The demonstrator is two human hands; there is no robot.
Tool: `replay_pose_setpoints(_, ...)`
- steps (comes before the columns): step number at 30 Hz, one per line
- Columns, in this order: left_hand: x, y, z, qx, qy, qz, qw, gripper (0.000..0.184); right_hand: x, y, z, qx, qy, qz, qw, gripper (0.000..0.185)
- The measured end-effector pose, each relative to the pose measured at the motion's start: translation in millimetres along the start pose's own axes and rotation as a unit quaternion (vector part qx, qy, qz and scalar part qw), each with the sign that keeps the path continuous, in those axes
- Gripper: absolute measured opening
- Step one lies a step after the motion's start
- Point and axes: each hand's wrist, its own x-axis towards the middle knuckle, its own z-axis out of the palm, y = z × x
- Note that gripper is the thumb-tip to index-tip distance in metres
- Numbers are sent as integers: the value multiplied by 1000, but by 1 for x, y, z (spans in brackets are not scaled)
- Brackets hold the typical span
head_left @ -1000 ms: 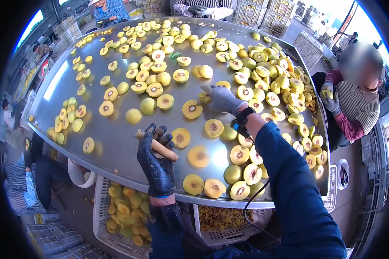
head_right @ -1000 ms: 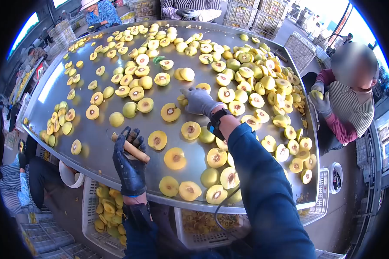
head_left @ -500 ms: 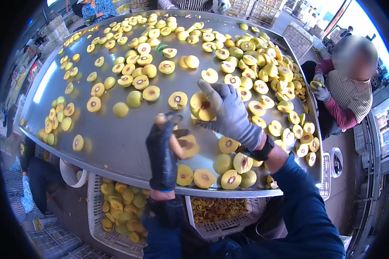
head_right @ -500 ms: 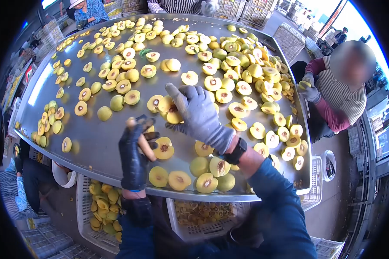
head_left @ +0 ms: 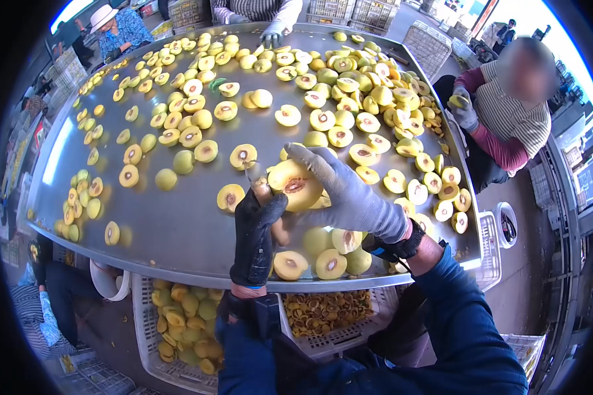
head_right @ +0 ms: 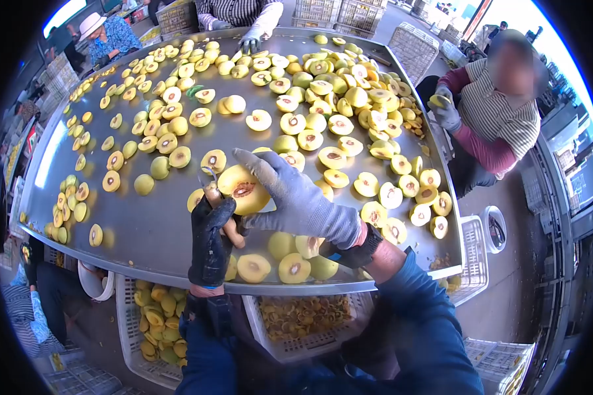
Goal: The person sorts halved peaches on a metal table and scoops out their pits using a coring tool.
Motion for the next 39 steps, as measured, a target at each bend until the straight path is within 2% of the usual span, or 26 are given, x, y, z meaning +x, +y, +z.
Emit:
replay_pose_setpoints(5,-4,-4,-3,51,-48,2,998,22,-21,0,-1,7,10,37,999,94)
replay_pose_setpoints(9,-7,-7,6,102,-88,-12,991,25,-41,-3,0,-12,65,28,997,94)
replay_pose_setpoints(12,-14,-1,24,183,-141,-48,972,29,-64,-24,-16,-58,28,110,992,91)
replay_pose_setpoints(13,-13,-15,22,186,-182,-22,965,27,-75,-31,-21,-66,18,136,988,89)
replay_pose_setpoints(15,-6,-49,23,153,-230,108,955,24,-114,-11,-26,-38,91,138,985,85)
replay_pose_setpoints(17,-7,-42,22,108,-168,-7,980,21,-166,17,-36,-13,184,225,957,83)
replay_pose_setpoints(18,-7,-40,21,82,-135,-66,985,21,-193,31,-47,-75,190,274,940,82)
replay_pose_setpoints(19,-6,-41,17,83,-135,-30,987,25,-218,44,-58,-135,195,322,917,81)
replay_pose_setpoints(22,-2,-52,5,124,-128,84,980,34,-266,68,-83,-315,114,410,848,73)
replay_pose_setpoints(23,-3,-46,7,128,-114,56,984,34,-267,66,-90,-349,77,436,825,71)
replay_pose_setpoints(24,-5,-40,9,131,-99,28,986,34,-260,60,-94,-438,63,394,805,74)
replay_pose_setpoints(25,-13,-24,17,97,-75,-52,991,34,-246,62,-96,-431,85,353,826,70)
replay_pose_setpoints(27,-10,-28,17,73,-58,-44,995,35,-199,68,-91,-377,134,248,882,63)
replay_pose_setpoints(28,-10,-27,15,97,-56,-55,992,34,-162,62,-84,-321,147,231,907,57)
replay_pose_setpoints(31,-15,-18,15,110,-38,-49,992,32,-65,77,-48,-242,87,192,947,55)
replay_pose_setpoints(32,-15,-17,14,109,-34,-54,992,29,-35,99,-32,-234,75,140,959,55)
replay_pose_setpoints(33,-17,-18,11,89,-33,-57,994,29,0,109,-18,-212,48,152,964,55)
replay_pose_setpoints(37,-9,-11,-3,114,-30,-58,991,37,126,171,41,-261,2,91,961,57)
replay_pose_setpoints(38,-6,-11,-5,101,-11,-53,993,36,155,180,50,-272,-34,103,956,56)
replay_pose_setpoints(39,-5,-11,-7,88,9,-50,995,35,176,195,64,-279,2,80,957,54)
